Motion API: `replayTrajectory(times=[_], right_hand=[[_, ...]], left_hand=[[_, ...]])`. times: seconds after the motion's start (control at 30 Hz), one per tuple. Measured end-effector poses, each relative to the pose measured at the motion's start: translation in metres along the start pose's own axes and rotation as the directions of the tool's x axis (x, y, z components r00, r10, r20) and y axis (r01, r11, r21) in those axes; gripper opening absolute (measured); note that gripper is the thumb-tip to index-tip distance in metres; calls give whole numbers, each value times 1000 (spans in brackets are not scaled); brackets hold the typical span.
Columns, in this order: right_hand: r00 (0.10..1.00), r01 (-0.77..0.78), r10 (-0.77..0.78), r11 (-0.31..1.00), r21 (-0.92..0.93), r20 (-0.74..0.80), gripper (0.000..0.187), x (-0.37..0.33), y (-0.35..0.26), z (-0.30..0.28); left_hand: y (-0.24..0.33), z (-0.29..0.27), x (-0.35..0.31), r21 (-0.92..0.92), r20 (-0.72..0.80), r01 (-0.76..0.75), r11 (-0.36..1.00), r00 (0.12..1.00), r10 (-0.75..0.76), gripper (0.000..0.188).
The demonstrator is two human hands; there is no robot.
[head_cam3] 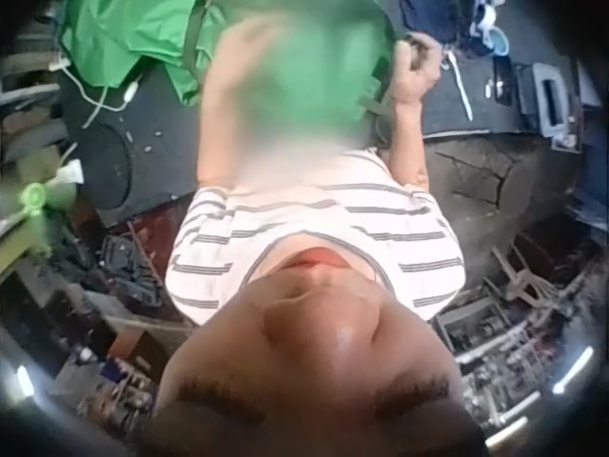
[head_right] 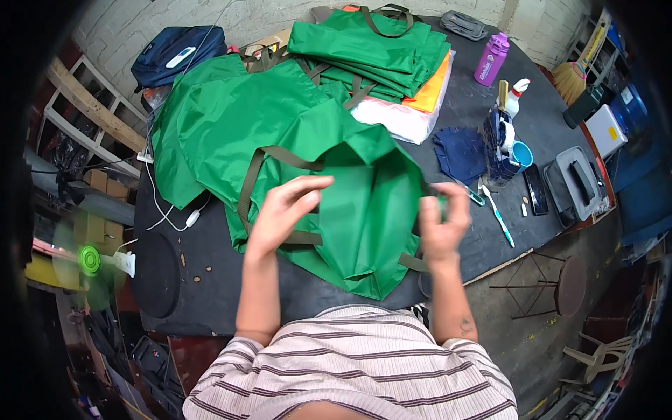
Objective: Inspecting green fabric tote bags, cleaning them with a rag, and trimming loose threads with nippers.
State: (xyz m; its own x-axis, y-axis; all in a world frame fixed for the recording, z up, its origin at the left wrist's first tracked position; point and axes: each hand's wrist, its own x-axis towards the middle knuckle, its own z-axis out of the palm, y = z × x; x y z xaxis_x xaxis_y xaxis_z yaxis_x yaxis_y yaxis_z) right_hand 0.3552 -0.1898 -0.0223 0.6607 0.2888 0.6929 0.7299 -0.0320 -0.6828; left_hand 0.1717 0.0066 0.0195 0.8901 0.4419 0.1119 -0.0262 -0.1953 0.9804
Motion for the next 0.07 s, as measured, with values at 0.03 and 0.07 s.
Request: replayTrajectory(times=[0.03, 0.07], right_hand=[[990, -134, 134, 991, 3, -45, 16, 2, 24, -17], [990, -137, 137, 991, 9, -40, 16, 1, 24, -15]], left_hand=[[2, -7, -19, -61, -99, -50, 997, 994, 44, 28], [0, -16, -38, -173, -168, -84, 981, 984, 55, 25]])
